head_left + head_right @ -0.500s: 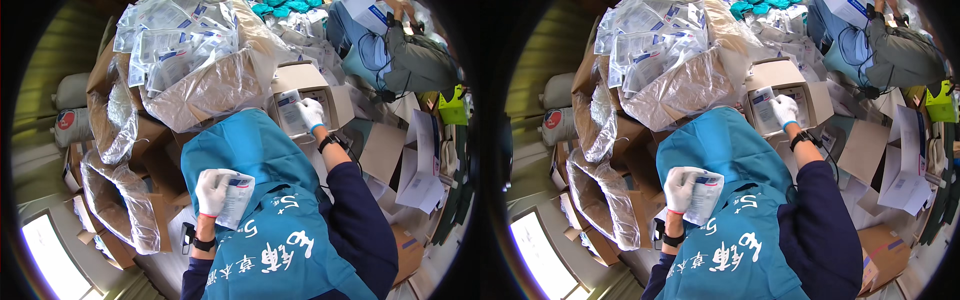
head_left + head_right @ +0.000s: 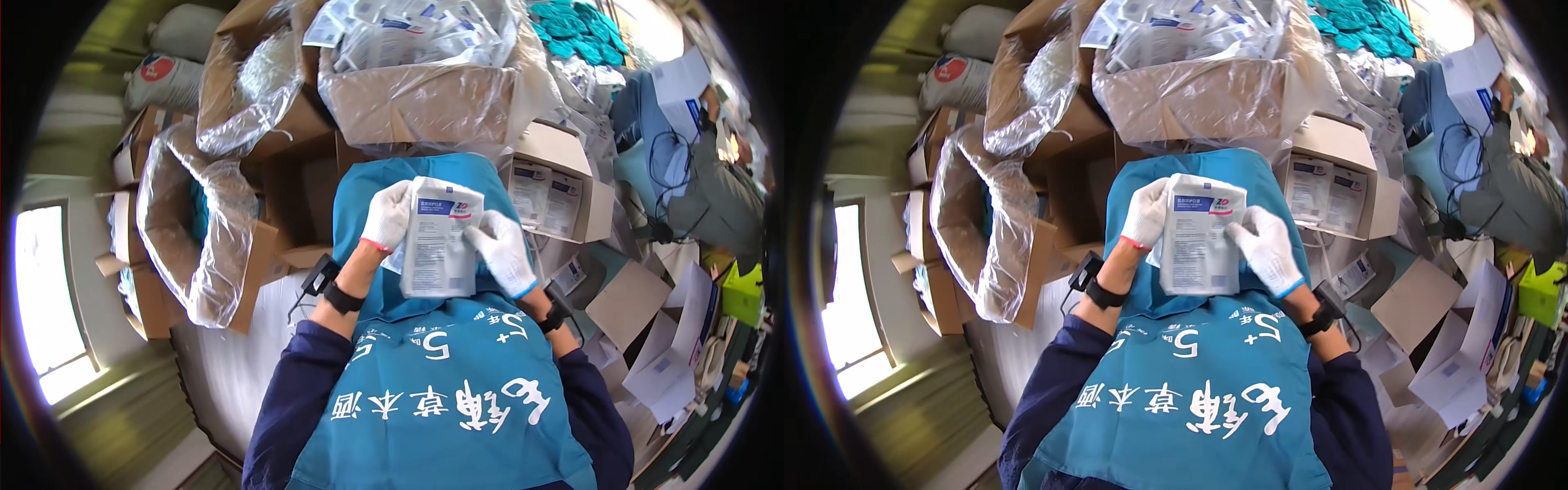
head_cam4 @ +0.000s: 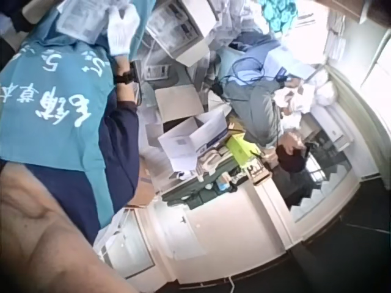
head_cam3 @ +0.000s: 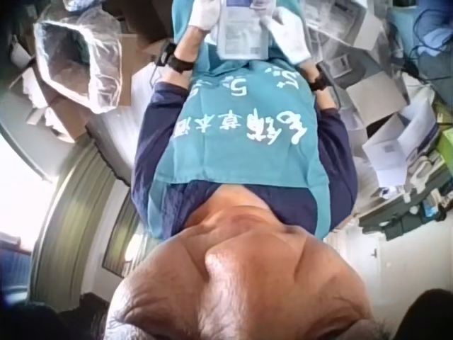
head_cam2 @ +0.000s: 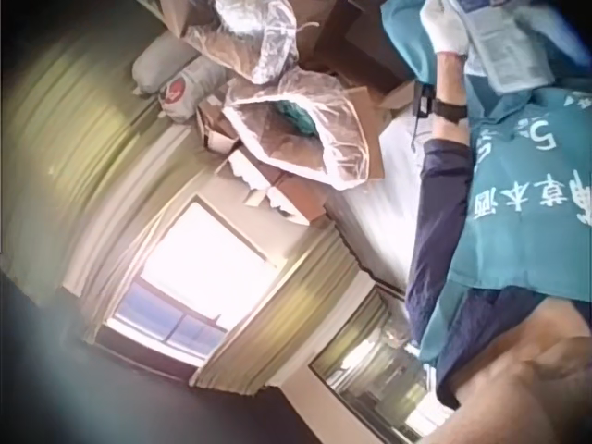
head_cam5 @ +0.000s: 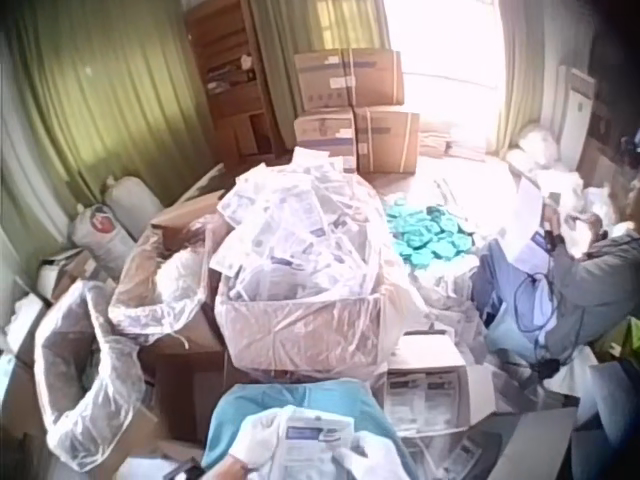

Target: The person repeatedly unpacks teal face masks from small plastic wrappers and places them into a large teal drawstring bag. The person handles the masks one at a time, removing the packaging and depositing the masks into the bag throughout the clip.

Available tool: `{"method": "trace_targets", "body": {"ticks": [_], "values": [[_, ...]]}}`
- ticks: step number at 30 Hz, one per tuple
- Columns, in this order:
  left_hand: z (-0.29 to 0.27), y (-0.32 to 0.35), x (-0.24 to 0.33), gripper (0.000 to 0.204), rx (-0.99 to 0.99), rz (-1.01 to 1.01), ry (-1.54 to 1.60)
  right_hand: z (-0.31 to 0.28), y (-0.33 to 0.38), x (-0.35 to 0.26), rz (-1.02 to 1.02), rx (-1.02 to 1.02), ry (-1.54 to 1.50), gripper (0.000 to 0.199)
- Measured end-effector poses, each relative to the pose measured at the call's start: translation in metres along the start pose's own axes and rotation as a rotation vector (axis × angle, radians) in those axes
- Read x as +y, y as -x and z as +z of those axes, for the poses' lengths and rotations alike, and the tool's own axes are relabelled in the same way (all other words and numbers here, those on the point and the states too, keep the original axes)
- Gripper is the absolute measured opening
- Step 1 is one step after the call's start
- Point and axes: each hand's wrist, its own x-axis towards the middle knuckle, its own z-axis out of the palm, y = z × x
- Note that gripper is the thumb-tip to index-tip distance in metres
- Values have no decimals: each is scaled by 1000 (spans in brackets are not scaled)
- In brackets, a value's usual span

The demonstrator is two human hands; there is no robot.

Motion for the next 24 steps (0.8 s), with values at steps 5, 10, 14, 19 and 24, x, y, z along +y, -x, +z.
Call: {"method": "trace_targets", "body": {"ticks": [5,10,14,19,24], "values": [[-2,20,3,48,-5,-69,161,19,4,5,101,35,14,18],[14,23,8,36,110,16,174,19,5,16,104,108,75,26],[16,16,-11,28,137,57,132,13,0,17,28,150,223,33],[13,6,8,23,19,104,-6,-15,-25,-21,-436,313,349,38],[39,8,27,14,-39,217,-159,-7,-37,-58,-684,224,537,22]]}}
